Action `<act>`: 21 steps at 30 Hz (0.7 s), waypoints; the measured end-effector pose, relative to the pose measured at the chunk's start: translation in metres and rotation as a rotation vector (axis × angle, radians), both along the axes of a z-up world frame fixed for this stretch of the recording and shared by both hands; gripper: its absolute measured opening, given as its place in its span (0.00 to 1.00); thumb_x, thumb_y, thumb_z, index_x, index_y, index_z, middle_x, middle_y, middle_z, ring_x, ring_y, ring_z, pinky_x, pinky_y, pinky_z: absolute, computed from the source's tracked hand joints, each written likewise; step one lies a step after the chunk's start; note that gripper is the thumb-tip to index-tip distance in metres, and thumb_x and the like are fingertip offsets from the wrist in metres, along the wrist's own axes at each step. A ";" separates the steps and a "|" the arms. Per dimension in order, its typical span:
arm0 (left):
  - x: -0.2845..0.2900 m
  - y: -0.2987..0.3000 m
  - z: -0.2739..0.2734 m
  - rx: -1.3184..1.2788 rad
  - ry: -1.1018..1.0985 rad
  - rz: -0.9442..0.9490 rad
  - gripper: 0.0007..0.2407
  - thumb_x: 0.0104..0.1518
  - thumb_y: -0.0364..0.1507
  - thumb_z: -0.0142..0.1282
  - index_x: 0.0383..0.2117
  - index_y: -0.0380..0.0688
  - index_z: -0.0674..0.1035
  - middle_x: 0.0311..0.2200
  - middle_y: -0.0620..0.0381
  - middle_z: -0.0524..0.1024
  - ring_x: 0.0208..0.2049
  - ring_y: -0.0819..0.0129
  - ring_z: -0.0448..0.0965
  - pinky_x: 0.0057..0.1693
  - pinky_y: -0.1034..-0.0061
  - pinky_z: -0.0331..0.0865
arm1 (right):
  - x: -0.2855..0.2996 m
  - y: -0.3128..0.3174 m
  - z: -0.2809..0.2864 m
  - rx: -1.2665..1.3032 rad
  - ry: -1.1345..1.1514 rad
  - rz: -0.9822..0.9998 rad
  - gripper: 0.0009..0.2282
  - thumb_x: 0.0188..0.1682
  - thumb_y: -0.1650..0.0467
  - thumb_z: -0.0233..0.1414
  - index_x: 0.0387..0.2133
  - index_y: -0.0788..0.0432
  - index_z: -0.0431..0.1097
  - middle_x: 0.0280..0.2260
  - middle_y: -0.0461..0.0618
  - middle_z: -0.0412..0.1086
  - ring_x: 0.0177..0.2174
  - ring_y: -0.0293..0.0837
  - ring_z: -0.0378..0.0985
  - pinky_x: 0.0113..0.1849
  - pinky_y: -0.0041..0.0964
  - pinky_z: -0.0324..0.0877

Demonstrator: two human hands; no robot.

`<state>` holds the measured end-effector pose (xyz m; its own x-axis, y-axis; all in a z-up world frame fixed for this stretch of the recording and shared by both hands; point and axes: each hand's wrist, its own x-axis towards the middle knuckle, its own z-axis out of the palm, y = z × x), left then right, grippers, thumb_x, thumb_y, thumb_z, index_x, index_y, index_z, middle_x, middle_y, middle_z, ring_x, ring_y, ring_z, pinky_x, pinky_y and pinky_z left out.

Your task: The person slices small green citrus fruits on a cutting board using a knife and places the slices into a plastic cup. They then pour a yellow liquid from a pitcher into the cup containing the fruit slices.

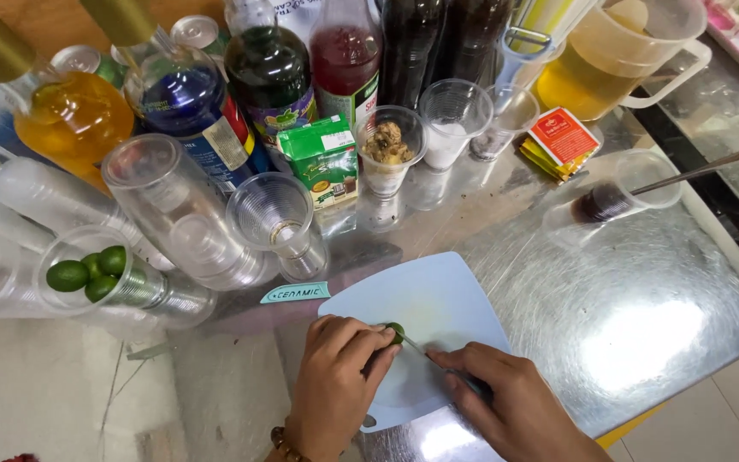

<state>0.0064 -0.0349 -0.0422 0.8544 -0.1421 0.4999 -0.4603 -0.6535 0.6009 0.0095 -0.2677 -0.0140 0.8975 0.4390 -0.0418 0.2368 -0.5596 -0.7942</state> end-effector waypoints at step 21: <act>0.000 0.000 0.002 -0.079 0.064 -0.019 0.06 0.54 0.24 0.67 0.33 0.40 0.81 0.32 0.59 0.78 0.38 0.63 0.78 0.51 0.66 0.68 | 0.008 0.002 0.003 -0.098 -0.024 0.043 0.13 0.48 0.70 0.53 0.45 0.49 0.80 0.25 0.40 0.76 0.18 0.38 0.75 0.24 0.31 0.68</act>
